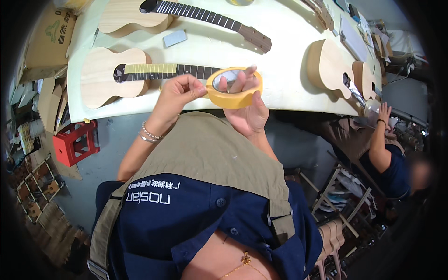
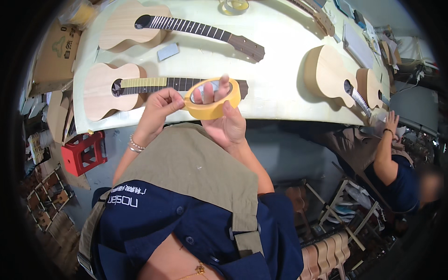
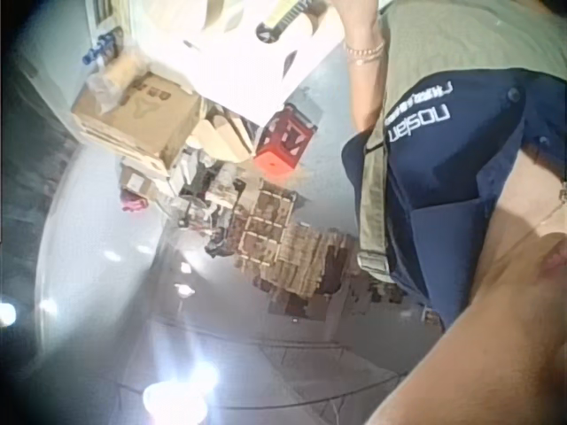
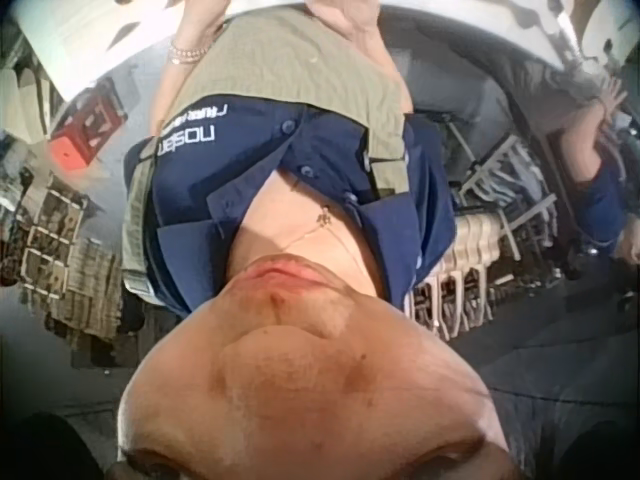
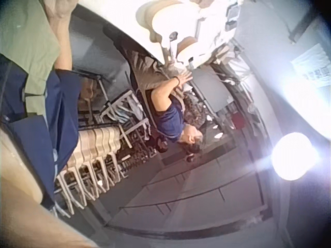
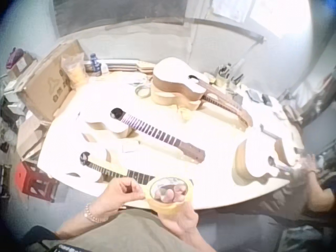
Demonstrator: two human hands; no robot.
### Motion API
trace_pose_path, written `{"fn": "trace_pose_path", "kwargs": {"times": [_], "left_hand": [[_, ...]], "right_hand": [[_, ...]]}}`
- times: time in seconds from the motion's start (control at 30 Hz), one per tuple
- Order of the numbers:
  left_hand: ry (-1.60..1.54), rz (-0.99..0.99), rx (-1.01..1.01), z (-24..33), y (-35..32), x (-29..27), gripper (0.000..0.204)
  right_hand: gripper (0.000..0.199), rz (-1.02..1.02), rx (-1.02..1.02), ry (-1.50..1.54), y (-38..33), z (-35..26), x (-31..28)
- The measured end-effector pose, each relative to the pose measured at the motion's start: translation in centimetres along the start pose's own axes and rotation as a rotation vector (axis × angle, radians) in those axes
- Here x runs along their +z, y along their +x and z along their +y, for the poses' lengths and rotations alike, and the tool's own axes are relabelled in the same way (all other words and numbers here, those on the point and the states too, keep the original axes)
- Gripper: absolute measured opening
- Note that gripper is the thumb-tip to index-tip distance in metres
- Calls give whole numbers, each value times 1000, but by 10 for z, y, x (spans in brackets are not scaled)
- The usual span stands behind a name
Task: The person applies yellow tape along the fretboard of several wooden ukuleles, uses a blade to trim the tape at the nut, and wipes the surfaces with a cloth.
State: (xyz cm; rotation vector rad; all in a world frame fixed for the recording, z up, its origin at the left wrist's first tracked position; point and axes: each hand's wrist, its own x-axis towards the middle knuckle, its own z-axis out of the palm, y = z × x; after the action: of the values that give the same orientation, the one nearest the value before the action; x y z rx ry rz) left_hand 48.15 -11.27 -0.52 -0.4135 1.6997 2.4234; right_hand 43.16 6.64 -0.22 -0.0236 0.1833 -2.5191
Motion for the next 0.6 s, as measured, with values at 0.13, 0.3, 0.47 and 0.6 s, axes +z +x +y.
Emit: {"fn": "trace_pose_path", "kwargs": {"times": [0.13, 0.3, 0.47, 0.6], "left_hand": [[258, 248, 65, -13, -9, -15, 9], [611, 488, 25, -15, 8, -62, 16], [1197, 600, 290, -28, 35, -89, 21], [1161, 594, 195, -35, 42, -104, 20]], "right_hand": [[50, 269, -228, 10, -7, -2, -33], [54, 640, -542, -756, 4, -30, -67], [78, 375, -817, -2266, 21, -25, -101], [91, 526, -559, -2113, 27, -28, -101]]}}
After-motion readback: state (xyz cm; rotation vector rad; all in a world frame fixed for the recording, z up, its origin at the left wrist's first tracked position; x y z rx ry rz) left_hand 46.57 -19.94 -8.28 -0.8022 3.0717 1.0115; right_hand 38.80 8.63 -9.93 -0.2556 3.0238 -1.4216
